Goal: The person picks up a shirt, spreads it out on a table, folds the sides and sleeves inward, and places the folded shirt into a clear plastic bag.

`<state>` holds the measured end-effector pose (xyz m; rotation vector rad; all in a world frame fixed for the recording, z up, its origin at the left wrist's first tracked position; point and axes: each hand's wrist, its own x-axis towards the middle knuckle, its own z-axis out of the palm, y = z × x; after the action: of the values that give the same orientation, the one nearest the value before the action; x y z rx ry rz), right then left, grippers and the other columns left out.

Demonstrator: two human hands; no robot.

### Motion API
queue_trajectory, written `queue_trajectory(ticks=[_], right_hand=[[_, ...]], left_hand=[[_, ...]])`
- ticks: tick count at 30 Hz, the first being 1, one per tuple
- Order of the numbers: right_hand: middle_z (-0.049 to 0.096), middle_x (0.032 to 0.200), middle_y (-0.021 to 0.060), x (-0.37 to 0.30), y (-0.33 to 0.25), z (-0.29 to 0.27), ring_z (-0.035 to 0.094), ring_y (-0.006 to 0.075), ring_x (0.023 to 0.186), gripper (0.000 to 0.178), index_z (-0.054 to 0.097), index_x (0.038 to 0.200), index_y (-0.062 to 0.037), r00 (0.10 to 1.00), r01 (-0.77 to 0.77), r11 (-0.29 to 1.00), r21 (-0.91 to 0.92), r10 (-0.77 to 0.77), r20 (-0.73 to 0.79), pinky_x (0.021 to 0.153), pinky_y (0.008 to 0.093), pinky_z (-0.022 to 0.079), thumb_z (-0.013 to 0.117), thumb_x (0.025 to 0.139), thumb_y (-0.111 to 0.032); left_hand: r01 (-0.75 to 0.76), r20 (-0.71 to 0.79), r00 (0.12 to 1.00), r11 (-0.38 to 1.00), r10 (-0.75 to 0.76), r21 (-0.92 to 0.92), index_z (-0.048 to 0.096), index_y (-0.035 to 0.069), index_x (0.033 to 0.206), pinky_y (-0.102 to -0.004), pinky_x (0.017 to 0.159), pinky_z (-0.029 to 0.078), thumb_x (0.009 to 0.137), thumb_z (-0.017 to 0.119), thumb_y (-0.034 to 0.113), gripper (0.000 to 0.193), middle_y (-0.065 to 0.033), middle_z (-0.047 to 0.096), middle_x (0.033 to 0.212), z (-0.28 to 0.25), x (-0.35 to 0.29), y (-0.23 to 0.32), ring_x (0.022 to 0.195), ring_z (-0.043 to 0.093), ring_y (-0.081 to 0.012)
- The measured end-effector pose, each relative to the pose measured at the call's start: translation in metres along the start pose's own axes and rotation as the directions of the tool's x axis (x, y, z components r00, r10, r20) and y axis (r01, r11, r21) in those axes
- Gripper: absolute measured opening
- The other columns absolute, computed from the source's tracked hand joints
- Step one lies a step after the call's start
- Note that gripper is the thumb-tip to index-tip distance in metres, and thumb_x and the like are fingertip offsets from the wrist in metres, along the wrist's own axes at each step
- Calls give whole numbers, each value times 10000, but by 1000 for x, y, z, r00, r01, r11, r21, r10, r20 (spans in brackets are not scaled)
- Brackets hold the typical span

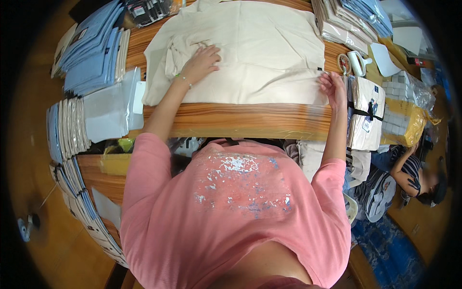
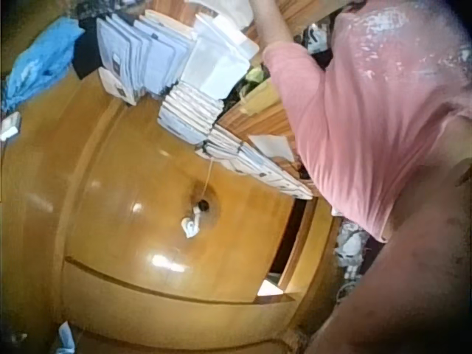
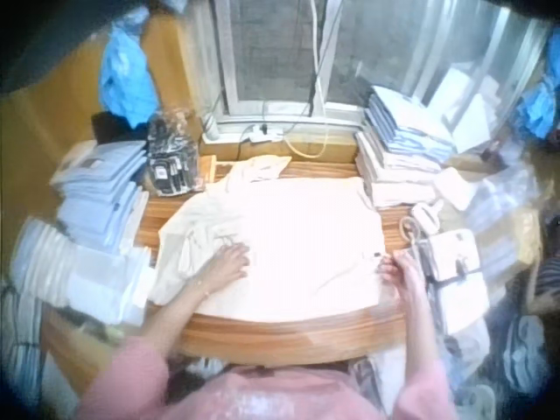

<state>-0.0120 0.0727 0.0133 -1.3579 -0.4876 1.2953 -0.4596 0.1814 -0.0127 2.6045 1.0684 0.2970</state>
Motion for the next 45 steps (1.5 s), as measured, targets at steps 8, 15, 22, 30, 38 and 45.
queue_trajectory(ticks=[8, 15, 22, 30, 38, 45], right_hand=[[611, 1091, 143, 37, 27, -2, 619, 199, 931, 269, 493, 1126, -17, 967, 44, 926, -376, -134, -216, 722, 299, 513, 518, 889, -140], [488, 1254, 158, 6, 100, 5, 411, 334, 1186, 454, 493, 1222, -44, 674, 203, 17, -979, -728, 127, 1006, 470, 272, 601, 823, -232], [614, 998, 95, -15, 62, -16, 554, 285, 969, 363, 636, 1038, -88, 819, -175, 282, -943, -490, -299, 829, 449, 398, 692, 742, -291], [669, 846, 104, -23, 63, -15, 629, 290, 816, 340, 664, 993, -120, 819, -237, 192, -952, -487, -302, 734, 400, 456, 714, 709, -298], [661, 784, 133, -13, 73, -50, 642, 253, 733, 229, 641, 907, -44, 868, -53, 477, -878, -413, -276, 674, 345, 488, 679, 753, -209], [625, 903, 109, -43, 58, -48, 587, 241, 842, 307, 581, 1006, -54, 832, -57, 120, -991, -544, -113, 723, 350, 468, 685, 723, -107]], left_hand=[[124, -50, 989, 960, -141, -252, 550, 40, 1008, -382, 871, 404, 804, 574, 89, 211, -128, 581, 961, 11, 15, -17, 889, 532, -306], [-71, -249, 968, 987, 34, -143, 558, 23, 978, -397, 931, 381, 801, 562, 53, 179, -133, 543, 1068, 31, 12, -18, 1028, 501, -316], [-89, -272, 961, 989, 54, -115, 557, 27, 982, -399, 933, 380, 802, 550, 41, 180, -130, 532, 1091, 33, 13, -22, 1048, 493, -308], [-86, -268, 962, 991, 57, -100, 555, 20, 992, -399, 938, 376, 812, 544, 44, 182, -129, 531, 1098, 32, 11, -19, 1055, 490, -304], [-92, -280, 958, 991, 60, -102, 560, 18, 988, -389, 934, 379, 813, 542, 47, 178, -127, 532, 1101, 32, 10, -20, 1053, 489, -306], [-70, -269, 963, 989, 34, -127, 565, 33, 1001, -411, 950, 371, 825, 527, 57, 182, -125, 544, 1146, 38, 7, -23, 1091, 491, -298]])
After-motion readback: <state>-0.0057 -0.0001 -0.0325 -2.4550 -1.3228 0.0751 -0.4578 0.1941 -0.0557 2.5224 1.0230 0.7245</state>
